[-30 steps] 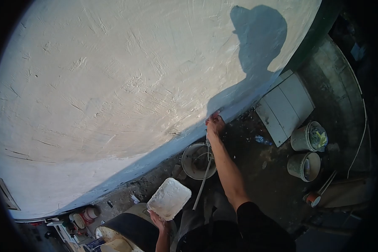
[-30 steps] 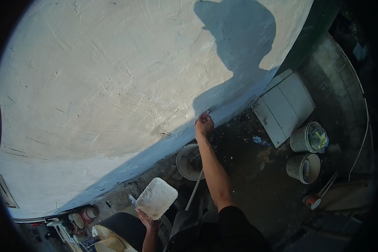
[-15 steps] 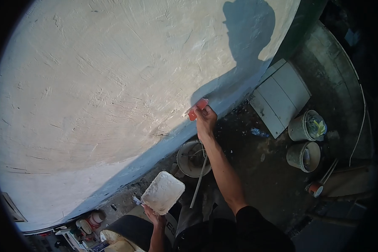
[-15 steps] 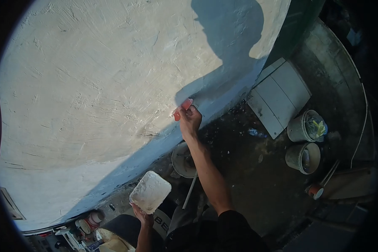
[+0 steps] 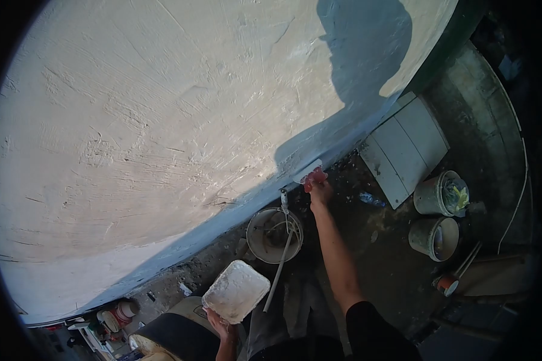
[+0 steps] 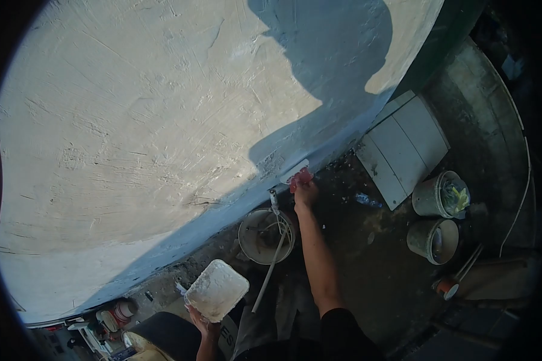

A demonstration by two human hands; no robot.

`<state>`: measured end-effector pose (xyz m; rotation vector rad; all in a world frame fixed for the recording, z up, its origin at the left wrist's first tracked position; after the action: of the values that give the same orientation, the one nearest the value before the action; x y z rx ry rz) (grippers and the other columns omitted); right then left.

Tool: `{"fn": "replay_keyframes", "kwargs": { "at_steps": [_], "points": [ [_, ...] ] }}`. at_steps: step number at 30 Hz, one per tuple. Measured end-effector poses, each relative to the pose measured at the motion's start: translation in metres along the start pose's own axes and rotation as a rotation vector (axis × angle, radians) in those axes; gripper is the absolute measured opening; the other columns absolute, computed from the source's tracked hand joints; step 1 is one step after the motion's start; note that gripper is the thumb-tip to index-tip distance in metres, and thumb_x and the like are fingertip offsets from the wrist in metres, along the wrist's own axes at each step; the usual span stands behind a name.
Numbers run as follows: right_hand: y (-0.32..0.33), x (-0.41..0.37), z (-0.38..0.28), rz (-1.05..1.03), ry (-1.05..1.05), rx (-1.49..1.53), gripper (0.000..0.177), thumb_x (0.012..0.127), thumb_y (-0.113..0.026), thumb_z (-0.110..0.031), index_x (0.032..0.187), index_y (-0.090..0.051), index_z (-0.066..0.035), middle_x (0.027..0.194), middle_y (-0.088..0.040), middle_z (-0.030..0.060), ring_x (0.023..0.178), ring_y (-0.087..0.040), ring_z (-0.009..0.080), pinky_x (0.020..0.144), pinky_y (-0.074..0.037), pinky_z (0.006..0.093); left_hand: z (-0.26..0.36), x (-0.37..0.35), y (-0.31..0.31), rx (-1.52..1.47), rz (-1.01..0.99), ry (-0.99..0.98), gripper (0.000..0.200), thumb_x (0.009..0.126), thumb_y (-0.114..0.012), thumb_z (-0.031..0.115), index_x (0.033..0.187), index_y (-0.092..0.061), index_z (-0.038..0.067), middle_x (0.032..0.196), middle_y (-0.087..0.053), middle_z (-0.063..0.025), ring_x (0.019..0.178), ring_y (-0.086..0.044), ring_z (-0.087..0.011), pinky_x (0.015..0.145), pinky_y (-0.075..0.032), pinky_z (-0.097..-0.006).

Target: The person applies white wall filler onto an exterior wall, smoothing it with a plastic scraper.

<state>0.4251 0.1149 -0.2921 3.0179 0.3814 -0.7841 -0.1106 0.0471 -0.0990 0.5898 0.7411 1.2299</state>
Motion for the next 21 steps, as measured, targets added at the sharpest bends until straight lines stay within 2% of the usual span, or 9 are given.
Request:
{"fn": "replay_keyframes", "kwargs": {
  "at_steps": [1,3,5,7,9,13,18,21],
  "points": [
    [-0.018,0.014,0.005,-0.020,-0.001,0.058,0.018,0.085,-0.065,-0.004,0.101,-0.062,0.003,0.091,-0.067,0.0099,0.083,-0.062,0.0169,0.072,-0.048,0.0315,0.021,0.005,0.001,0.009,-0.026,0.013,0.094,0.084,-0.053,0.064,0.142,-0.024,-0.004,0.137,-0.035,-0.0246,0.130,-0.035,-0.0362,0.106,-0.031,-0.0481],
    [-0.044,0.025,-0.004,-0.045,-0.019,0.104,0.016,0.085,-0.065,-0.003,0.099,-0.062,0.002,0.088,-0.066,0.0093,0.079,-0.061,0.0174,0.069,-0.047,0.0319,0.064,0.010,0.000,-0.225,0.068,0.155,0.103,0.078,-0.048,0.075,0.138,-0.029,-0.007,0.131,-0.043,-0.0248,0.120,-0.046,-0.0365,0.100,-0.037,-0.0460],
    [-0.058,0.010,-0.033,-0.055,-0.061,0.087,0.013,0.085,-0.063,-0.002,0.098,-0.062,0.002,0.085,-0.065,0.0085,0.075,-0.060,0.0176,0.067,-0.046,0.0321,0.071,0.011,0.002,-0.313,0.107,0.182,0.107,0.076,-0.044,0.080,0.136,-0.032,-0.008,0.128,-0.047,-0.0247,0.115,-0.051,-0.0363,0.097,-0.040,-0.0452],
    [-0.062,0.010,-0.036,-0.051,-0.055,0.176,0.012,0.085,-0.062,0.001,0.097,-0.062,0.001,0.085,-0.064,0.0077,0.077,-0.059,0.0162,0.067,-0.046,0.0311,0.074,0.012,0.004,-0.272,0.091,0.097,0.107,0.077,-0.043,0.080,0.135,-0.032,-0.008,0.127,-0.047,-0.0243,0.115,-0.051,-0.0357,0.097,-0.040,-0.0455],
    [-0.066,0.006,-0.038,-0.051,-0.086,0.180,0.012,0.085,-0.062,0.002,0.097,-0.062,0.000,0.087,-0.064,0.0071,0.079,-0.058,0.0151,0.070,-0.045,0.0303,0.068,0.015,0.004,-0.384,0.118,0.177,0.104,0.079,-0.039,0.080,0.134,-0.035,-0.008,0.126,-0.048,-0.0229,0.113,-0.051,-0.0341,0.096,-0.041,-0.0457],
    [-0.063,-0.001,-0.061,-0.156,0.066,0.309,0.014,0.084,-0.063,0.001,0.098,-0.063,0.000,0.090,-0.064,0.0046,0.081,-0.058,0.0129,0.074,-0.044,0.0279,0.059,0.011,0.010,-0.586,0.199,0.298,0.100,0.080,-0.036,0.080,0.131,-0.041,-0.006,0.123,-0.051,-0.0216,0.112,-0.051,-0.0328,0.095,-0.040,-0.0465],
    [-0.055,-0.014,-0.087,-0.336,0.125,0.383,0.016,0.086,-0.065,-0.001,0.102,-0.064,0.000,0.091,-0.065,0.0025,0.083,-0.057,0.0101,0.077,-0.044,0.0261,0.053,0.016,0.016,-0.418,0.174,0.194,0.101,0.080,-0.033,0.082,0.129,-0.043,-0.006,0.118,-0.052,-0.0214,0.115,-0.048,-0.0331,0.096,-0.037,-0.0467],
    [-0.051,-0.023,-0.106,-0.413,0.184,0.356,0.017,0.087,-0.064,-0.003,0.104,-0.064,-0.001,0.094,-0.065,0.0023,0.084,-0.057,0.0090,0.076,-0.044,0.0260,0.055,0.013,0.017,-0.428,0.160,0.189,0.102,0.079,-0.032,0.083,0.130,-0.042,-0.006,0.119,-0.050,-0.0213,0.115,-0.048,-0.0328,0.096,-0.037,-0.0463]
  ]
}}
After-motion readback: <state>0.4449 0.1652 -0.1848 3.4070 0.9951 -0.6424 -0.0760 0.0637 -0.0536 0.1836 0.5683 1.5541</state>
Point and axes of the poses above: each hand's wrist, its own x-axis towards the middle knuckle, its own y-axis out of the back of the hand, z = x × y, the point moved 8 cm from there along x, towards the middle knuckle
